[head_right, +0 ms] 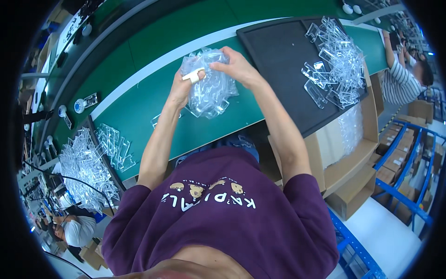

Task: Packaging small components into plastic bags and using a handheld device at a factory workstation.

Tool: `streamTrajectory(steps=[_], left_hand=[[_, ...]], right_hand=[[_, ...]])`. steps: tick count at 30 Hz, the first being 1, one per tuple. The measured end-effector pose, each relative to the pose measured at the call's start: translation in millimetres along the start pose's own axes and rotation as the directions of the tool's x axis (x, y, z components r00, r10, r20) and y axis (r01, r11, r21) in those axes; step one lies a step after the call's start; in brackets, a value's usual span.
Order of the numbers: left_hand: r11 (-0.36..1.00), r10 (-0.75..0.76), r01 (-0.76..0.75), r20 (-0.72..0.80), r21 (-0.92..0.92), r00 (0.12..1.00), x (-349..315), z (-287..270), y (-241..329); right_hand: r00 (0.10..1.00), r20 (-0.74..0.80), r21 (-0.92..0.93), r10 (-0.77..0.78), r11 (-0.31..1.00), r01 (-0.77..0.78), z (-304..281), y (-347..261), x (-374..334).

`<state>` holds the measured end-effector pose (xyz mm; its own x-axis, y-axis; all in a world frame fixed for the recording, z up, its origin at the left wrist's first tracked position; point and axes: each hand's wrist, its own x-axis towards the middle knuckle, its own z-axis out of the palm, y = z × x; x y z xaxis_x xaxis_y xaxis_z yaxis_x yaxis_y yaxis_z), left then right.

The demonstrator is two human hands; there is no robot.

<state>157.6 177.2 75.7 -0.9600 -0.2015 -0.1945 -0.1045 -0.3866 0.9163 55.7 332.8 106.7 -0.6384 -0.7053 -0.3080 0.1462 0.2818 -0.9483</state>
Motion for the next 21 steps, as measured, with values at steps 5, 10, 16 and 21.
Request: streamTrajectory(steps=[5,10,16,21], left_hand=[[1.000,-0.006,0.008,-0.060,0.023,0.998,18.5,-19.1,-7.9],[0.901,0.156,-0.108,-0.081,0.420,0.984,25.7,-17.0,-3.7],[0.408,0.399,-0.256,0.081,0.876,0.913,16.6,2.2,30.2],[0.555,0.438,-0.279,0.010,0.784,0.899,9.4,9.8,47.2]], right_hand=[[0.997,0.068,0.168,0.044,0.984,-0.055,8.2,-8.7,19.2],[1.000,-0.024,0.149,0.014,0.989,-0.011,5.4,12.3,31.4],[1.000,0.016,-0.063,-0.012,0.998,0.013,-10.8,10.0,25.3],[0.958,-0.045,-0.401,-0.284,0.883,0.243,-13.8,-16.0,15.3]])
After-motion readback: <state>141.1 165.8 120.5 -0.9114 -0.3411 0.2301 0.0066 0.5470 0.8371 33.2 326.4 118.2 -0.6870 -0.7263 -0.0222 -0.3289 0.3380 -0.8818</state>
